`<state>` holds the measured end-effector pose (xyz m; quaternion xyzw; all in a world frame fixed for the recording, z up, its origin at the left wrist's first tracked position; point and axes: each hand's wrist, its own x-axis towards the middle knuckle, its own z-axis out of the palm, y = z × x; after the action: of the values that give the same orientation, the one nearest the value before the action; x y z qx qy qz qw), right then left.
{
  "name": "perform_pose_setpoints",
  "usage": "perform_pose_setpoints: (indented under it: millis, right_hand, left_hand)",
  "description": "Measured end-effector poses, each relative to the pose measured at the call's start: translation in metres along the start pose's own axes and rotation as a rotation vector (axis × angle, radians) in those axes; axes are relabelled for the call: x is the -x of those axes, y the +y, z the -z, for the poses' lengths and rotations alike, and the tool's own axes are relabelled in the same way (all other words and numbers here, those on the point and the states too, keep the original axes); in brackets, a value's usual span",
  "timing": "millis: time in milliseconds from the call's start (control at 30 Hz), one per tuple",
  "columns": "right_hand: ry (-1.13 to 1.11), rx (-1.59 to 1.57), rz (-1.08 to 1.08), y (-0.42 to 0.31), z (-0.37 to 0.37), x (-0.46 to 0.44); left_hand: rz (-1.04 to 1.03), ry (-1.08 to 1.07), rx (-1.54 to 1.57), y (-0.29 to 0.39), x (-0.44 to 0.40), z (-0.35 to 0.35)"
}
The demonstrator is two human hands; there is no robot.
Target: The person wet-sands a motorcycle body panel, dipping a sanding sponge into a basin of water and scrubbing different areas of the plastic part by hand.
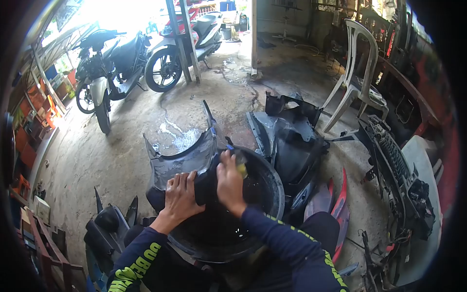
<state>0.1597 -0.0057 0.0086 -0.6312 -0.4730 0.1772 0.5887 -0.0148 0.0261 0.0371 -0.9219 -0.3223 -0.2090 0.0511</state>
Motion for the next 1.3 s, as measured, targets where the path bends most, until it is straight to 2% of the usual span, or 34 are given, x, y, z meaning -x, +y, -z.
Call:
perform_pose_setpoints:
  millis: [67, 100, 167, 200, 233, 300, 333, 367, 433, 500, 567, 633, 700, 767, 833, 900, 967, 1033, 1100, 1167, 1233, 1267, 1300]
  right_hand:
    - [-0.086, 0.014, 0.085, -0.005, 0.002, 0.026]
    - [-0.081, 0.016, 0.093, 0.002, 0.007, 0.011]
    - [-0.025, 0.045, -0.068, 0.015, 0.012, -0.02]
    - [0.015, 0.047, -0.063, 0.015, 0.007, -0.014]
    - [-0.002, 0.037, 0.033, 0.008, 0.002, 0.002]
    - [-0.102, -0.008, 0.095, -0.01, 0.004, 0.027]
    - [-0.107, -0.005, 0.156, 0.002, 0.007, 0.017]
    - [-0.049, -0.14, -0.006, 0.007, 0.004, -0.002]
    - [0.007, 0.028, -0.051, 0.014, 0.006, -0.016]
    - [-0.008, -0.019, 0.081, 0.005, -0.004, 0.013]
    - [-0.044, 0.003, 0.119, -0.001, 0.001, 0.012]
    - [-0.021, 0.003, -0.039, 0.01, 0.011, -0.017]
    - [-0.003, 0.063, -0.056, 0.014, 0.006, -0.008]
    - [-0.089, 0.011, 0.138, -0.011, 0.002, 0.028]
    - [-0.119, 0.023, 0.169, 0.004, 0.007, 0.009]
    - [-0.035, 0.034, -0.087, 0.017, 0.012, -0.02]
    - [-0.021, 0.018, -0.09, 0.007, 0.005, 0.0]
    - [-0.062, -0.084, 0.012, -0.005, 0.002, 0.022]
    - [-0.163, -0.074, 0.005, 0.013, 0.018, -0.012]
    - [-0.013, -0.049, -0.084, 0.036, 0.009, -0.025]
    - [-0.019, -0.056, 0.143, 0.004, -0.002, 0.018]
    - [-0.106, -0.059, 0.166, -0.016, 0.004, 0.031]
    - [-0.095, -0.06, 0.166, -0.01, 0.007, 0.022]
  left_hand:
    - [0.008, 0.002, 0.016, -0.002, 0.004, 0.003]
    - [0.016, 0.026, 0.028, -0.004, 0.001, 0.004]
    - [0.006, 0.017, 0.024, 0.0, 0.0, -0.001]
    - [-0.008, 0.003, 0.016, 0.002, -0.001, -0.003]
    - [-0.007, 0.008, 0.01, -0.002, -0.004, -0.001]
    - [0.028, -0.007, 0.03, -0.005, -0.001, 0.003]
    - [0.026, 0.007, 0.031, -0.006, -0.002, 0.005]
    - [0.022, 0.011, 0.029, -0.006, -0.004, 0.005]
    - [-0.001, -0.017, 0.022, -0.002, -0.004, 0.001]
    - [0.014, -0.014, 0.018, -0.006, -0.004, 0.001]
    - [0.014, -0.017, 0.007, -0.009, -0.002, 0.005]
    - [-0.021, 0.009, 0.014, -0.007, 0.0, 0.003]
    - [-0.016, 0.018, 0.017, -0.008, 0.002, -0.002]
    - [-0.018, 0.021, 0.025, -0.009, 0.0, -0.001]
    - [0.005, 0.01, 0.039, -0.013, -0.002, 0.004]
    - [-0.01, 0.018, 0.041, -0.01, -0.001, 0.0]
    - [-0.036, 0.024, 0.023, -0.007, -0.002, -0.003]
    - [-0.029, 0.027, 0.031, -0.008, 0.001, 0.001]
    - [-0.016, 0.043, 0.033, -0.008, 0.001, 0.002]
    - [-0.055, 0.012, 0.002, -0.002, -0.001, -0.003]
    - [-0.048, 0.026, 0.026, -0.005, -0.004, 0.0]
    - [-0.027, 0.011, 0.032, -0.007, 0.0, 0.004]
    - [-0.014, 0.013, 0.029, -0.01, -0.003, 0.007]
